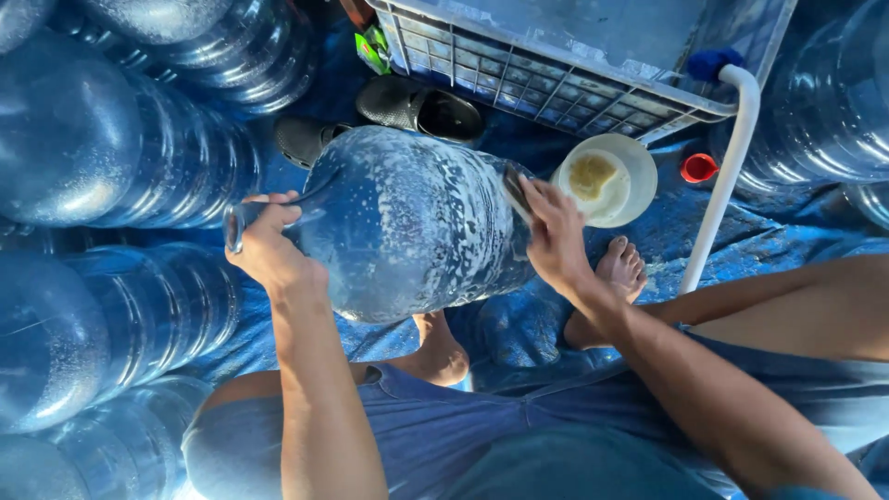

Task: Scrubbing the exterior of large plastic water jugs with a cleaning pad to remove dirt or labels.

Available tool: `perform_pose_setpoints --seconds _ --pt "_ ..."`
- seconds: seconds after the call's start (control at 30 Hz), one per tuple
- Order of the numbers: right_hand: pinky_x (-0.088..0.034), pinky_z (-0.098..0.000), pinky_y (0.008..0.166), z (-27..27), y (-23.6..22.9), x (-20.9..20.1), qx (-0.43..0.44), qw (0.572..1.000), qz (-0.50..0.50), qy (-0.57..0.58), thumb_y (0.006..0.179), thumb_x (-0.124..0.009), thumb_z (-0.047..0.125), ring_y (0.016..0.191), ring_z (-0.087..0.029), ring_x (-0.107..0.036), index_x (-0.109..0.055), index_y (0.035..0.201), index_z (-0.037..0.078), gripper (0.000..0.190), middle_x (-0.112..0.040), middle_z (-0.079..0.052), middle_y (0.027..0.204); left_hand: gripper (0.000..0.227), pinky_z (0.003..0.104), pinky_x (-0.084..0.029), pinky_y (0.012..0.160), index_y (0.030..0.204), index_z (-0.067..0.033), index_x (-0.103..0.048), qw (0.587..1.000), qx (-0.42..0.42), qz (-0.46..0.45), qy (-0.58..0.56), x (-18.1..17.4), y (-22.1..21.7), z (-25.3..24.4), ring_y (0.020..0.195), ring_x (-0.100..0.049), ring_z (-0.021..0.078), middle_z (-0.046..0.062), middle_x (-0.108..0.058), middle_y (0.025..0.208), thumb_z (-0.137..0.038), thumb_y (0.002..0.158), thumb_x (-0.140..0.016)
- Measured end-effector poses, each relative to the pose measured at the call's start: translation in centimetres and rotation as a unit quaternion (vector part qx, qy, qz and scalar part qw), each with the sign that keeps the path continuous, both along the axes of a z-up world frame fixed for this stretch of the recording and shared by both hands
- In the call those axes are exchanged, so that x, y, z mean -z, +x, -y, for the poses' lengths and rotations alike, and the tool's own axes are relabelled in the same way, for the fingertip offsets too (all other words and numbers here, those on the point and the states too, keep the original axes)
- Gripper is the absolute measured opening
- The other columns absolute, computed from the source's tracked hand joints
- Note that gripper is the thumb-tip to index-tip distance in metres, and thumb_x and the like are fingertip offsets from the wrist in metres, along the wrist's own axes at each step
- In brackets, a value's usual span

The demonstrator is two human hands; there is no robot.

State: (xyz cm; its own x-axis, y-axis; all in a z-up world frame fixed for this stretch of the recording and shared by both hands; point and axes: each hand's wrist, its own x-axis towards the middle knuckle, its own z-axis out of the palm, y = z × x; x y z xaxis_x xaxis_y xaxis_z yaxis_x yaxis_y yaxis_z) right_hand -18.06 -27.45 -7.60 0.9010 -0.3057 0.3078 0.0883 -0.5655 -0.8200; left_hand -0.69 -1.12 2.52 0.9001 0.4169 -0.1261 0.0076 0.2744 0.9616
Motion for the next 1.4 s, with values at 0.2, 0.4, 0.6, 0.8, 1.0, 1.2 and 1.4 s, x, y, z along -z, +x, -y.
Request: perform_pose_setpoints --seconds 0.2,0.4,0.6,0.8,1.0,1.2,1.4 --pt "-0.037 -0.0540 0.100 -2.7 -0.5 -1.2 -0.052 0.996 0.075 -0.007 0.102 -0.040 -0.010 0.116 -0.043 -0.051 -0.059 0.149 0.014 0.056 -0.054 -0.018 0.144 0.029 0.030 -0.056 0.070 0.076 -0.0020 -0.060 0.999 0.024 0.026 -0.004 0.4 0.1 -0.1 0.076 -0.076 0.0253 0.012 -0.057 0.070 0.013 0.052 -0.066" --pt "-0.035 -0.0556 0.086 0.4 0.4 2.2 0.019 0.999 -0.032 -0.022 0.096 -0.041 -0.007 0.113 -0.048 -0.055 -0.054 0.154 0.018 0.064 -0.056 -0.019 0.144 0.032 0.033 -0.057 0.071 0.080 -0.0009 -0.060 0.998 0.053 0.033 -0.001 0.3 -0.5 0.3 0.076 -0.073 0.0267 0.013 -0.058 0.070 0.015 0.052 -0.063" --pt "-0.031 -0.0602 0.101 -0.4 0.4 1.5 -0.037 0.998 -0.047 -0.002 0.096 -0.031 -0.004 0.125 -0.041 -0.051 -0.053 0.154 0.024 0.069 -0.052 -0.019 0.150 0.038 0.040 -0.059 0.077 0.086 0.0021 -0.060 0.989 0.125 0.063 -0.045 2.3 0.4 -1.4 0.085 -0.072 0.0326 0.017 -0.059 0.074 0.015 0.051 -0.061" --pt "-0.037 -0.0736 0.096 -1.2 2.0 -2.6 -0.038 0.994 -0.020 0.104 0.096 -0.035 -0.011 0.115 -0.058 -0.058 -0.063 0.144 0.014 0.061 -0.061 -0.027 0.139 0.041 0.047 -0.055 0.081 0.089 0.0042 -0.058 0.979 0.183 0.078 -0.035 2.4 -0.1 -1.5 0.090 -0.070 0.0375 0.020 -0.058 0.077 0.011 0.049 -0.063" --pt "-0.039 -0.0760 0.094 0.1 1.5 -0.7 -0.027 0.998 -0.048 0.021 0.098 -0.038 -0.013 0.119 -0.052 -0.054 -0.052 0.154 0.018 0.066 -0.054 -0.024 0.147 0.045 0.046 -0.055 0.081 0.089 0.0051 -0.059 0.976 0.193 0.084 -0.052 2.2 -0.2 -1.5 0.087 -0.070 0.0380 0.021 -0.058 0.075 0.010 0.045 -0.064" --pt "-0.037 -0.0510 0.098 -1.8 1.1 0.2 -0.041 0.996 0.077 0.036 0.100 -0.042 -0.010 0.128 -0.039 -0.057 -0.056 0.151 0.020 0.061 -0.057 -0.017 0.150 0.042 0.047 -0.056 0.081 0.090 0.0052 -0.060 0.979 0.185 0.080 -0.043 2.7 0.1 -1.5 0.087 -0.071 0.0385 0.022 -0.059 0.077 0.012 0.049 -0.065" --pt "-0.035 -0.0647 0.083 2.8 0.3 2.3 0.061 0.992 0.016 -0.105 0.104 -0.042 -0.015 0.106 -0.060 -0.047 -0.057 0.136 -0.007 0.036 -0.049 -0.045 0.128 0.036 0.040 -0.057 0.081 0.086 0.0021 -0.062 0.988 0.138 0.056 -0.049 1.3 -0.1 -0.5 0.082 -0.071 0.0328 0.018 -0.061 0.075 0.016 0.053 -0.067"
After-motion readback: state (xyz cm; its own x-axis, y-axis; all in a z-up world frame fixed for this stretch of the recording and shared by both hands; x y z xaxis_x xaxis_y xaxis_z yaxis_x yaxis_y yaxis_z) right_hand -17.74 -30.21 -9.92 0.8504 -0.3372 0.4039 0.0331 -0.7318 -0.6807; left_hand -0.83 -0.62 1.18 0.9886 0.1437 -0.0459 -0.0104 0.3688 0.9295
